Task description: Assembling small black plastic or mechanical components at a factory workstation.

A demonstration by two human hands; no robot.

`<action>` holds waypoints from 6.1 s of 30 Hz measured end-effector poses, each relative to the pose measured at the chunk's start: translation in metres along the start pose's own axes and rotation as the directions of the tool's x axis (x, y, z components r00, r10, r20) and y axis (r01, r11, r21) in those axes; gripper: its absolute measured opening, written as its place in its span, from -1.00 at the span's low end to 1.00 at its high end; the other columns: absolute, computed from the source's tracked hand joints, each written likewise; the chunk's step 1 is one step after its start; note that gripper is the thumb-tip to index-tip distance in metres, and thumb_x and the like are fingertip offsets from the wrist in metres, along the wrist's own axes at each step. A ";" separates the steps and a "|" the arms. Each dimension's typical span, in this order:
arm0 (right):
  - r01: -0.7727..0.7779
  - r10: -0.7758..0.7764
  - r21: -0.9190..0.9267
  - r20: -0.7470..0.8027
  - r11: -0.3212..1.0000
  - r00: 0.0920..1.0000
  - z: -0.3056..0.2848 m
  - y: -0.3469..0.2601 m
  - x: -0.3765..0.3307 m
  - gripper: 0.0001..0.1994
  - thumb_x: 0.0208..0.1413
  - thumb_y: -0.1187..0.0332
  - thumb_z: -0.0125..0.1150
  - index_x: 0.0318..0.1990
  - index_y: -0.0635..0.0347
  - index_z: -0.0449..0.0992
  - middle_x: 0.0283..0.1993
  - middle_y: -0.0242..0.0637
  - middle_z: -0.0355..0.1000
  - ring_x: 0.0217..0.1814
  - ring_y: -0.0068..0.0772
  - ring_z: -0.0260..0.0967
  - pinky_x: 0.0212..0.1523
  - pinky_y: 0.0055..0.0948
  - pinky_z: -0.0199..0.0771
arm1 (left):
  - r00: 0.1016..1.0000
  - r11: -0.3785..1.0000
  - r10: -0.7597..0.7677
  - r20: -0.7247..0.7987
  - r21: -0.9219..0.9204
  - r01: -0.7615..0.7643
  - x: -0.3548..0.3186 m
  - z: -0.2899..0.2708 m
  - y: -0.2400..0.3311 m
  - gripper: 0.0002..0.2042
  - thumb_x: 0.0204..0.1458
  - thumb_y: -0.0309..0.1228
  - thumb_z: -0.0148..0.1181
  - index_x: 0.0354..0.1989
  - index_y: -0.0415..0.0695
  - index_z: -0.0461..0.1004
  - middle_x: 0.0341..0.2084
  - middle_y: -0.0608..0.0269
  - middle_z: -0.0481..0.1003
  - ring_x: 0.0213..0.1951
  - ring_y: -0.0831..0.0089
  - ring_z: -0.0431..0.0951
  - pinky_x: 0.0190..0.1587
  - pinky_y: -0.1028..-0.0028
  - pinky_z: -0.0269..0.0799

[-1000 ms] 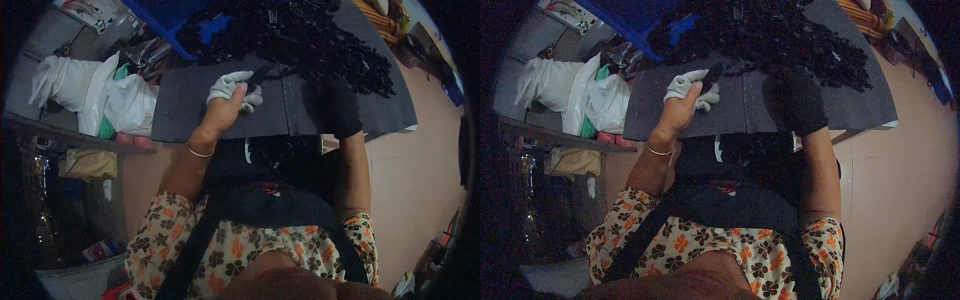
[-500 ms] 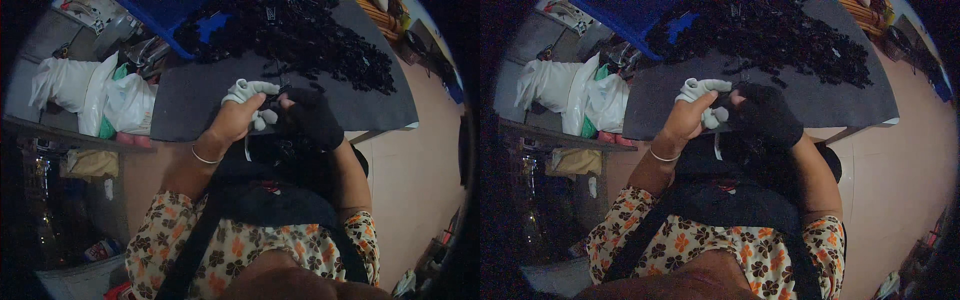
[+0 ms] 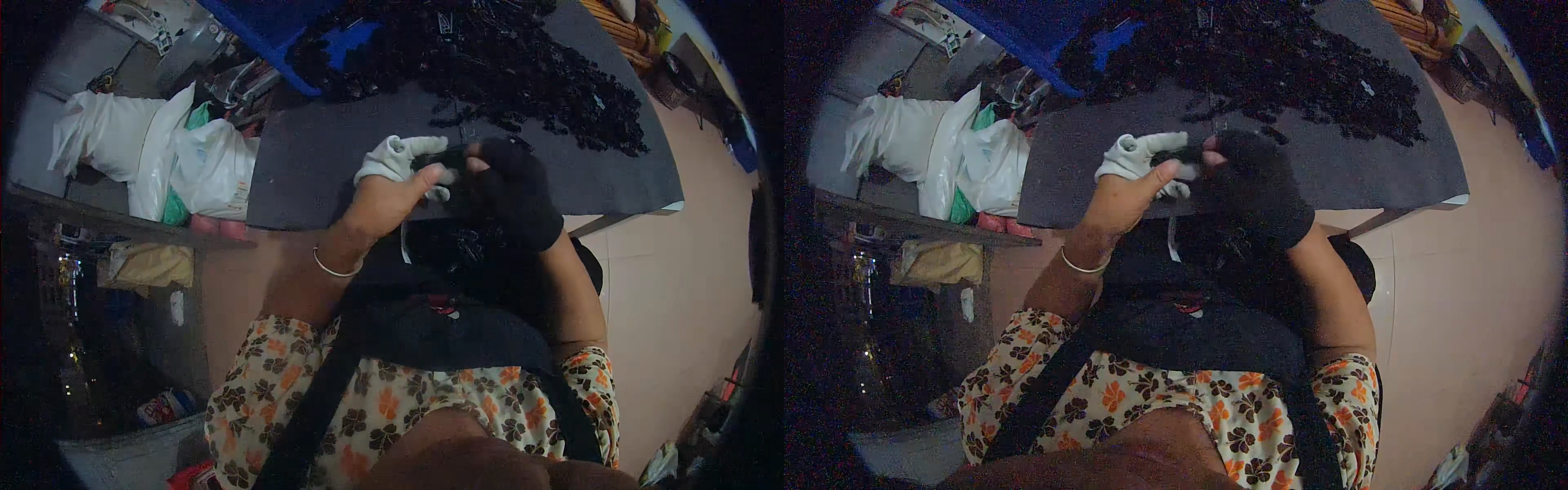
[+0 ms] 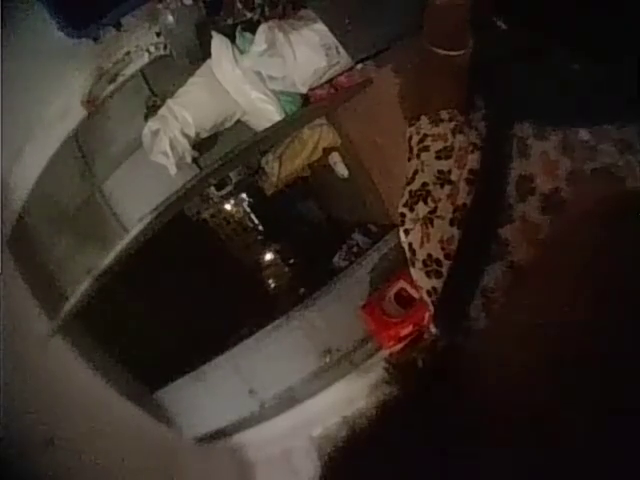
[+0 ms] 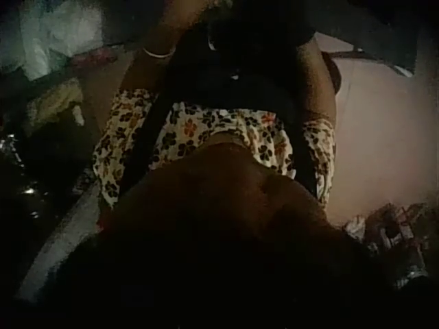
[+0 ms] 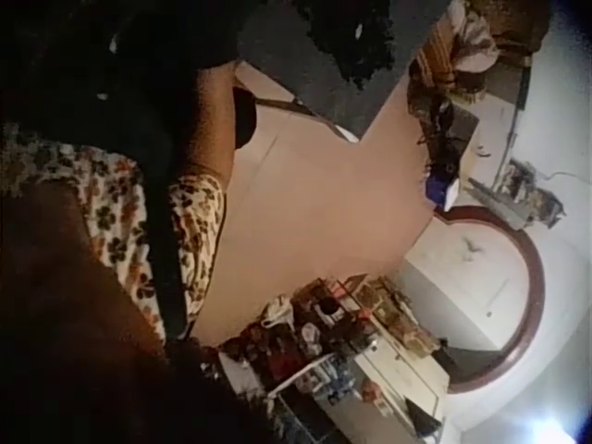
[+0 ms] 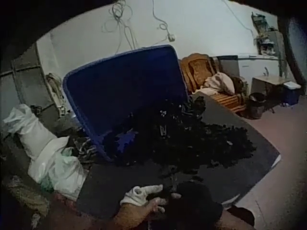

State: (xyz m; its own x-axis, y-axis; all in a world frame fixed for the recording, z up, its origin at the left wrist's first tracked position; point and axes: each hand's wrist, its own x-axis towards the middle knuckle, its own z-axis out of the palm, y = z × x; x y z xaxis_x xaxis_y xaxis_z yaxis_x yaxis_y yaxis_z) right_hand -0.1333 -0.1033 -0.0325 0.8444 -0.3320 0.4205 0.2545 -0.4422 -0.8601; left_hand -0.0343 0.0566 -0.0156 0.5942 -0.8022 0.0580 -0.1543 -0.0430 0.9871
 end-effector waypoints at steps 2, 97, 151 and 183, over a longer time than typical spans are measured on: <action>0.096 -0.099 -0.086 -0.038 0.992 0.994 -0.002 0.014 0.002 -0.80 -0.04 0.38 0.14 -0.25 0.24 0.46 -0.38 -0.24 0.41 -0.33 -0.35 0.38 -0.30 -0.43 0.37 | 0.994 0.992 -0.095 -0.058 -0.092 0.090 0.000 0.002 0.001 -0.69 0.07 -0.58 -0.07 0.02 -0.32 0.26 -0.24 0.13 0.45 -0.26 0.43 0.51 -0.24 0.49 0.48; 0.535 -0.547 -0.437 0.112 0.723 0.830 -0.009 0.007 -0.001 -0.78 -0.25 0.52 0.24 -0.36 0.15 0.42 -0.27 -0.18 0.42 -0.30 -0.15 0.41 -0.34 -0.34 0.43 | 0.989 0.803 -0.133 0.068 -0.578 0.148 0.014 -0.006 -0.010 -0.93 0.02 -0.50 0.06 -0.33 -0.19 0.40 -0.47 0.27 0.46 -0.50 0.56 0.51 -0.51 0.61 0.47; 0.198 -0.209 -0.747 0.081 0.635 0.975 -0.041 0.059 0.027 -0.80 -0.06 0.34 0.13 -0.24 0.11 0.48 -0.25 -0.13 0.41 -0.18 -0.13 0.37 -0.22 -0.25 0.38 | 0.953 -0.011 -0.301 -0.033 0.999 0.031 0.177 -0.007 0.000 -0.61 -0.11 -0.22 0.15 -0.07 -0.02 0.35 0.06 0.32 0.29 0.19 0.48 0.11 0.04 0.55 0.26; 0.334 -0.186 -0.439 0.346 0.834 0.920 -0.024 -0.014 0.010 -0.82 -0.10 0.33 0.12 -0.34 0.20 0.50 -0.36 -0.07 0.42 -0.29 -0.07 0.39 -0.23 -0.27 0.39 | 0.984 0.999 0.029 -0.174 -0.027 -0.034 0.070 -0.042 -0.014 -0.81 -0.07 -0.54 0.09 -0.24 -0.28 0.42 -0.34 0.10 0.48 -0.29 0.31 0.53 -0.29 0.42 0.49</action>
State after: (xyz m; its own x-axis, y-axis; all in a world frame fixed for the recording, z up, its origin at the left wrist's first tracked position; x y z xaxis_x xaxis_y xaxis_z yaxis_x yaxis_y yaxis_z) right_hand -0.1400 -0.1206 -0.0096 0.8925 0.0652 0.4464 0.2870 -0.8455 -0.4503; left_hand 0.0426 0.0263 -0.0188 0.7180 -0.6870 0.1116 -0.1530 0.0007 0.9882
